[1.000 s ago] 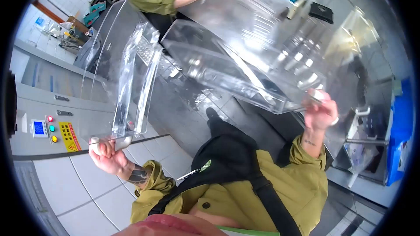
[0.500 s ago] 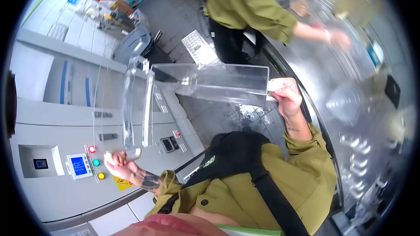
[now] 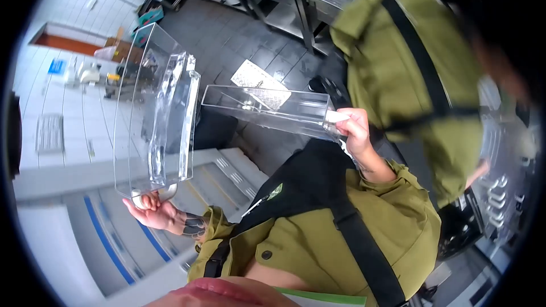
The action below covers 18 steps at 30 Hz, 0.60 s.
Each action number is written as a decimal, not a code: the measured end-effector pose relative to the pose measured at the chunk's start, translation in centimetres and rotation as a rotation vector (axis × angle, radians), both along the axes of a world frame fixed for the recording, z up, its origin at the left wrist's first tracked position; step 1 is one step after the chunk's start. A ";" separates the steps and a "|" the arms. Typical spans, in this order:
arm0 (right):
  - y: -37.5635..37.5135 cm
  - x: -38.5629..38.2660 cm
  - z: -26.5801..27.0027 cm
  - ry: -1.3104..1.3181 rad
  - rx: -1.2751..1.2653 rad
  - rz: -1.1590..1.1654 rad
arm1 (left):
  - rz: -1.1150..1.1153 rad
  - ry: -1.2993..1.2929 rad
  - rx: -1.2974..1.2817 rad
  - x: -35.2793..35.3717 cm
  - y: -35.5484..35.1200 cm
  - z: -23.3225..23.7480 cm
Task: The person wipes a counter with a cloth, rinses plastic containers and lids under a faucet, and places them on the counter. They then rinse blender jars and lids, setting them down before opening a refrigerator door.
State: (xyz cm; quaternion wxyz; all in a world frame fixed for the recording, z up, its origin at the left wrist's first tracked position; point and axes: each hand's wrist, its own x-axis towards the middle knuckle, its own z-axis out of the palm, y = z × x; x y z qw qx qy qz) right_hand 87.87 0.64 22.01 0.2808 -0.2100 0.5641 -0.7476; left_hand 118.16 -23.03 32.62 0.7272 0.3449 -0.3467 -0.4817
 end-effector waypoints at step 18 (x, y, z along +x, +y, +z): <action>-8.7 -20.6 1.4 0.297 -0.069 -1.157 | -1.111 -0.387 -0.027 -48.5 -30.8 -2.7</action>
